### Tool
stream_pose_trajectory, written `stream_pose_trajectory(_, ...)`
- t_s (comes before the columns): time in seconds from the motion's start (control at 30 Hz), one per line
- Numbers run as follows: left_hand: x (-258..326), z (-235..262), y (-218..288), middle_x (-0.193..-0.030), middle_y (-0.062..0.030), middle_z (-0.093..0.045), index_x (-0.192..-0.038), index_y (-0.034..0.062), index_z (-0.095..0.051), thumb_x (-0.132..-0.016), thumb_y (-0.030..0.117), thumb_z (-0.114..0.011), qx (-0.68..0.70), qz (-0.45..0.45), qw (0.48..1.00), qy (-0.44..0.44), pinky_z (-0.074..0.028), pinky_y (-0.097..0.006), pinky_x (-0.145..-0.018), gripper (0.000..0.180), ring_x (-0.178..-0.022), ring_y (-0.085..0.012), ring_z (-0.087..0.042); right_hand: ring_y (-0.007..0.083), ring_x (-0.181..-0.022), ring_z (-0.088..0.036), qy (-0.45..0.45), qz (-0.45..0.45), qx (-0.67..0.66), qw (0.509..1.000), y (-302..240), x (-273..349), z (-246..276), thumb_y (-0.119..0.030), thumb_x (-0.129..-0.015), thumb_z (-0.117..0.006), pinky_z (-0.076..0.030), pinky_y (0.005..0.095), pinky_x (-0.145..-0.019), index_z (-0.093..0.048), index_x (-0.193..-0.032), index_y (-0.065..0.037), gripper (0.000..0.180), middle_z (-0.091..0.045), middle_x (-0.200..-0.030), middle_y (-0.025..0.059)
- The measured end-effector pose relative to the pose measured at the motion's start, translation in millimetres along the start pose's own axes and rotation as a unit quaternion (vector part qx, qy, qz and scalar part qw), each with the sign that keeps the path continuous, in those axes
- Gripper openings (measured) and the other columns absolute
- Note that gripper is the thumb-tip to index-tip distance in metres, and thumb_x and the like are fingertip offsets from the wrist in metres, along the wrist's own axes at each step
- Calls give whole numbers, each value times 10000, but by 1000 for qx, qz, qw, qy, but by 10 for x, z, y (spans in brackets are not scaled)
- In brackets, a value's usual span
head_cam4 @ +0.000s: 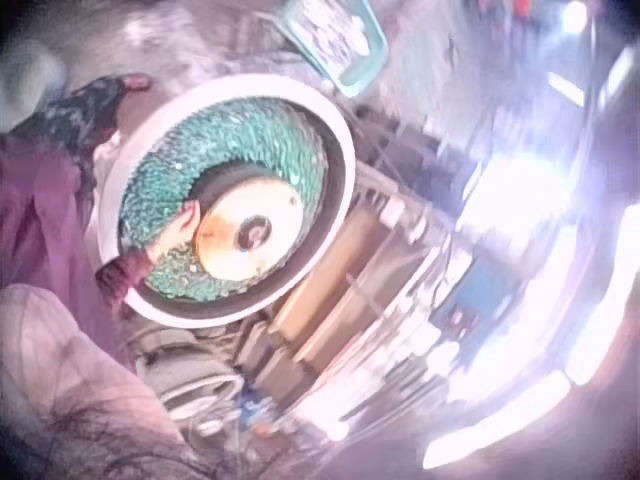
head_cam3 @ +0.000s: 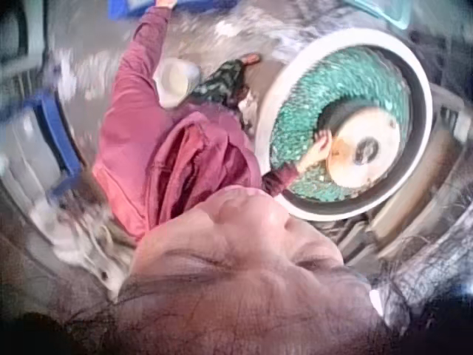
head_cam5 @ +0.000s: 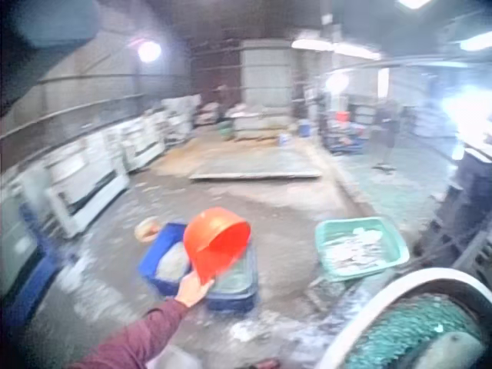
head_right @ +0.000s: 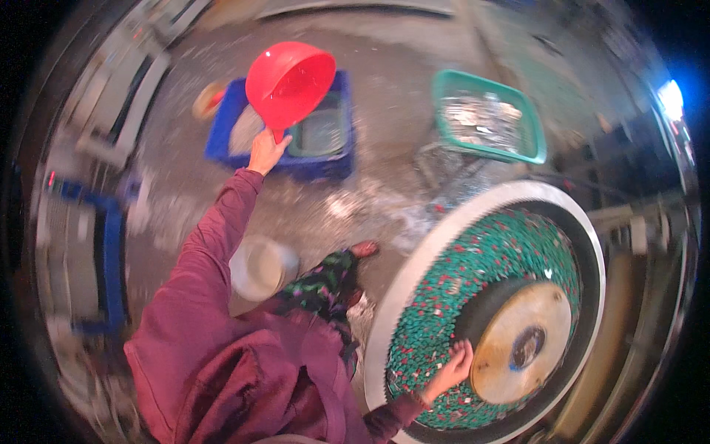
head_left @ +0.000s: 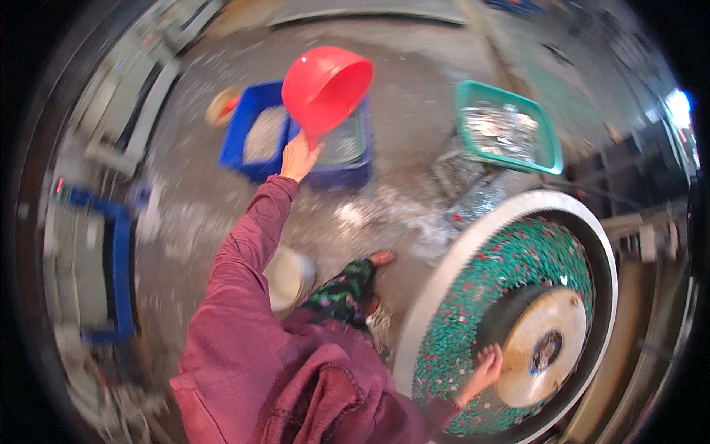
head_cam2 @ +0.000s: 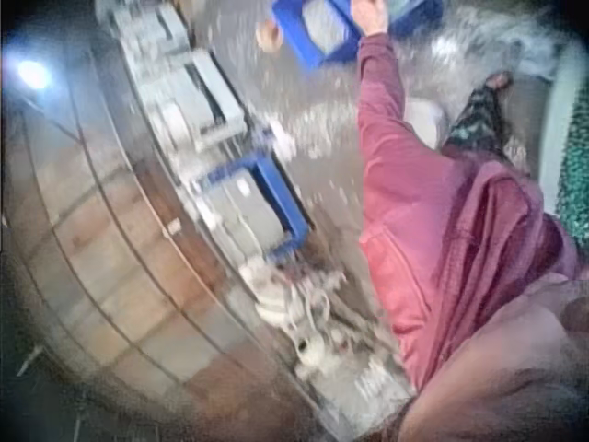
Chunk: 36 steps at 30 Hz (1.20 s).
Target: The person sorts small white plastic clips from a rotating vibratory bowl filled with green and red plastic pellets. They pick clips by hand and place them into a red scoop, then transfer the collected clips into a green basket.
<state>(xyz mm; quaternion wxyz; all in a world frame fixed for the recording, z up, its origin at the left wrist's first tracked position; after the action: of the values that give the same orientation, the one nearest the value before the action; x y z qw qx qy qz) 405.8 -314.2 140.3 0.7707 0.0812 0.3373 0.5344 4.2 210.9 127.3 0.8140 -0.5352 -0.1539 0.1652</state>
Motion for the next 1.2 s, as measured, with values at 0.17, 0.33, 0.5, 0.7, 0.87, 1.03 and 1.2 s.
stream_pose_trajectory(0.17, 2368, 1274, -1484, -860, -230, -629, -1043, 20, -522, -749, 372, -674, -166, 366, 909, -107, -477, -460, -713, 483, -848, -386, -613, 147, -875, -551, -215, 66, 33, 974, -513, 180, -1079, -153, -936, -460, -463, 289, -780, -545, -1131, 11, 269, -590, -990, 90)
stream_pose_trajectory(0.33, 4508, 1976, -2025, -917, -216, -636, -1123, 34, -490, -777, 539, -574, -176, 569, 776, -209, -480, -469, -743, 619, -876, -383, -615, 171, -864, -557, -338, 61, 72, 937, -450, 474, -1770, -152, -934, -460, -479, 330, -759, -568, -1109, 6, 259, -591, -965, 86)
stream_pose_trajectory(0.5, 4905, 1068, -2341, -974, -189, -631, -1073, 80, -543, -862, 502, -420, -145, 553, 722, -389, -473, -464, -785, 488, -919, -345, -611, 148, -820, -572, -406, 51, 150, 900, -383, 999, -2261, -127, -940, -442, -486, 284, -719, -578, -1069, 11, 233, -602, -910, 75)
stream_pose_trajectory(0.7, 6014, -1001, -3475, -927, -155, -656, -842, 65, -683, -803, 382, -509, -115, 499, 736, -443, -499, -417, -758, 363, -874, -318, -633, 143, -834, -602, -409, -10, 271, 871, -210, 1624, -2616, -91, -912, -498, -484, 276, -756, -602, -1008, 25, 183, -638, -909, 80)
stream_pose_trajectory(0.87, 7028, -2087, -4350, -944, -200, -645, -955, 15, -654, -773, 271, -587, -94, 559, 711, -417, -492, -429, -800, 321, -954, -333, -612, 161, -811, -624, -277, -41, 307, 910, -379, 1698, -2183, -64, -906, -496, -503, 280, -752, -595, -1023, 53, 194, -646, -861, 99)
stream_pose_trajectory(1.03, 6664, -2174, -4127, -791, -143, -653, -828, 6, -661, -741, 269, -651, 71, 703, 635, -312, -490, -411, -612, 278, -730, -245, -640, 190, -769, -630, -186, -38, 261, 947, -296, 1820, -1808, -112, -891, -528, -521, 309, -714, -598, -988, 59, 209, -644, -808, 111)
stream_pose_trajectory(1.2, 7446, -1734, -3892, -870, 2, -594, -1023, 59, -618, -745, 289, -686, 422, 745, 514, -50, -436, -301, -701, 367, -764, -159, -542, 178, -737, -623, -134, 5, 152, 979, -269, 1514, -1411, -147, -896, -547, -524, 320, -683, -565, -1048, 46, 247, -629, -810, 101)
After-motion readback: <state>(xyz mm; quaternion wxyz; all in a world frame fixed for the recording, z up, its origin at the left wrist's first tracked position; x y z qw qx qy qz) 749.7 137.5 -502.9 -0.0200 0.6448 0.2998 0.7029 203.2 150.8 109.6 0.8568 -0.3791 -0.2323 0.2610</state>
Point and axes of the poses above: each hand's wrist, its own x-axis away from the middle knuckle, its own z-axis out of the back of the hand, y = z × x, the point moved 5 cm from there along -x, towards the middle knuckle
